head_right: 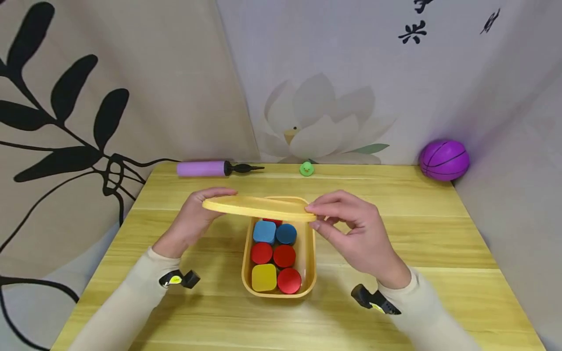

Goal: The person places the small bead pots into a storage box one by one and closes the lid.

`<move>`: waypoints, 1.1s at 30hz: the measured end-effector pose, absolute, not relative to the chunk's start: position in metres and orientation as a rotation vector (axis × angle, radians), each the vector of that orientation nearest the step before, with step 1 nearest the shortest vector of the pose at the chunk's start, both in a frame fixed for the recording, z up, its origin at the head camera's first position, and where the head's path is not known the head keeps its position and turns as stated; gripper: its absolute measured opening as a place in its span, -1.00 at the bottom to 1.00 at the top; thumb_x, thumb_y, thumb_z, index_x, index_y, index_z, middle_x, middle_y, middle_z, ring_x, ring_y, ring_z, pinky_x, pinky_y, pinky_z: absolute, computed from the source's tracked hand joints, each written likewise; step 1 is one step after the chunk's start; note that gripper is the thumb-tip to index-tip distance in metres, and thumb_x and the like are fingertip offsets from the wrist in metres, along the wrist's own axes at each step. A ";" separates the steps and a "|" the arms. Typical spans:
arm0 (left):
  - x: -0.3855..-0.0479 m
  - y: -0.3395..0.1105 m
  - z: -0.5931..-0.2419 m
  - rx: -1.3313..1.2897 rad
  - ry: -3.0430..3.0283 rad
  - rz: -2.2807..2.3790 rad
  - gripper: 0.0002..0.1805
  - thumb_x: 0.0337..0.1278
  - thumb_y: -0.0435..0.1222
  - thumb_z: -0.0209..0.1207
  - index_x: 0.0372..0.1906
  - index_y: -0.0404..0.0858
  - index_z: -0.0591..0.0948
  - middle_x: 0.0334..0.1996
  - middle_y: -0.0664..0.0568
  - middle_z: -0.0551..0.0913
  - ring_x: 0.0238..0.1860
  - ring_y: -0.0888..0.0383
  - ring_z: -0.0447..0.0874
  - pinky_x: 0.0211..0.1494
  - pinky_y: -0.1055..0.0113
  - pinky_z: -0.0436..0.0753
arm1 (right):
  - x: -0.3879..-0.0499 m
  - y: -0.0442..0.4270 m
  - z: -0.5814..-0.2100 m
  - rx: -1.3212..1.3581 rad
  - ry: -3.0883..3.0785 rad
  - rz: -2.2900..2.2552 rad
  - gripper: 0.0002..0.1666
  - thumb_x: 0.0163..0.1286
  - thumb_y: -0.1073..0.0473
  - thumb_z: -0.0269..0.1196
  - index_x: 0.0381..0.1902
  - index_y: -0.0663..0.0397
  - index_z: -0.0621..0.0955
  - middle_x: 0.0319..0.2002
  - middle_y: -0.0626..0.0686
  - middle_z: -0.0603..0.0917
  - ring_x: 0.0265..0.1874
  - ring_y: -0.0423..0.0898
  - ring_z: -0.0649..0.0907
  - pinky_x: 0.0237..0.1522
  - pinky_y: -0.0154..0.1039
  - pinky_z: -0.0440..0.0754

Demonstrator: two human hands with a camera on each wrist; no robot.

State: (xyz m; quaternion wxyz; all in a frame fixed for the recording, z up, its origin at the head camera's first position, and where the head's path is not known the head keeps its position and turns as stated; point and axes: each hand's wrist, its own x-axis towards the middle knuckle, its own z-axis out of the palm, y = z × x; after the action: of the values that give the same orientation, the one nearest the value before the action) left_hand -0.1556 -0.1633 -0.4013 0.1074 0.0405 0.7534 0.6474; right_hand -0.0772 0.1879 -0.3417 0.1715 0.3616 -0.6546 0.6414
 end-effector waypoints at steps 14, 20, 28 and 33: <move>-0.160 -0.160 -0.417 0.078 1.858 2.127 -0.46 0.48 -0.46 0.18 0.49 -0.37 0.47 0.50 -0.25 0.48 0.10 0.28 0.79 0.22 0.35 0.70 | -0.053 0.199 -0.404 0.792 -2.242 1.924 -0.58 0.27 0.66 0.34 0.06 0.37 0.76 0.44 0.29 0.55 0.29 -0.20 0.69 0.08 -0.28 0.74; -0.160 -0.156 -0.426 0.084 1.782 2.135 -0.43 0.48 -0.48 0.10 0.53 -0.41 0.41 0.56 -0.24 0.40 0.02 0.31 0.79 0.16 0.41 0.72 | -0.046 0.200 -0.428 0.863 -2.288 2.017 -0.44 0.30 0.60 0.37 0.27 0.39 0.63 0.54 0.46 0.32 0.48 -0.22 0.51 0.18 -0.28 0.71; -0.161 -0.149 -0.449 0.103 1.935 2.030 -0.41 0.42 -0.40 0.29 0.50 -0.29 0.50 0.44 -0.29 0.52 0.02 0.31 0.72 0.10 0.42 0.72 | -0.038 0.201 -0.458 0.815 -2.420 1.968 -0.23 0.26 0.41 0.52 0.43 0.25 0.55 0.64 0.38 0.18 0.56 -0.26 0.37 0.22 -0.27 0.69; -0.161 -0.145 -0.459 0.144 2.118 1.901 -0.38 0.37 -0.37 0.35 0.49 -0.22 0.52 0.39 -0.21 0.59 0.09 0.19 0.69 0.05 0.47 0.70 | -0.031 0.199 -0.471 0.735 -2.544 1.761 -0.08 0.20 0.15 0.62 0.49 0.06 0.51 0.63 0.21 0.28 0.57 -0.26 0.35 0.33 -0.35 0.57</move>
State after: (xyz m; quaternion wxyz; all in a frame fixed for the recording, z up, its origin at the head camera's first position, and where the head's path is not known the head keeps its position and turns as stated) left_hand -0.1610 -0.1452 -0.4595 0.1454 0.0501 0.7353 0.6601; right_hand -0.0308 0.1991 -0.4705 -0.0191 0.2310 -0.7998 0.5537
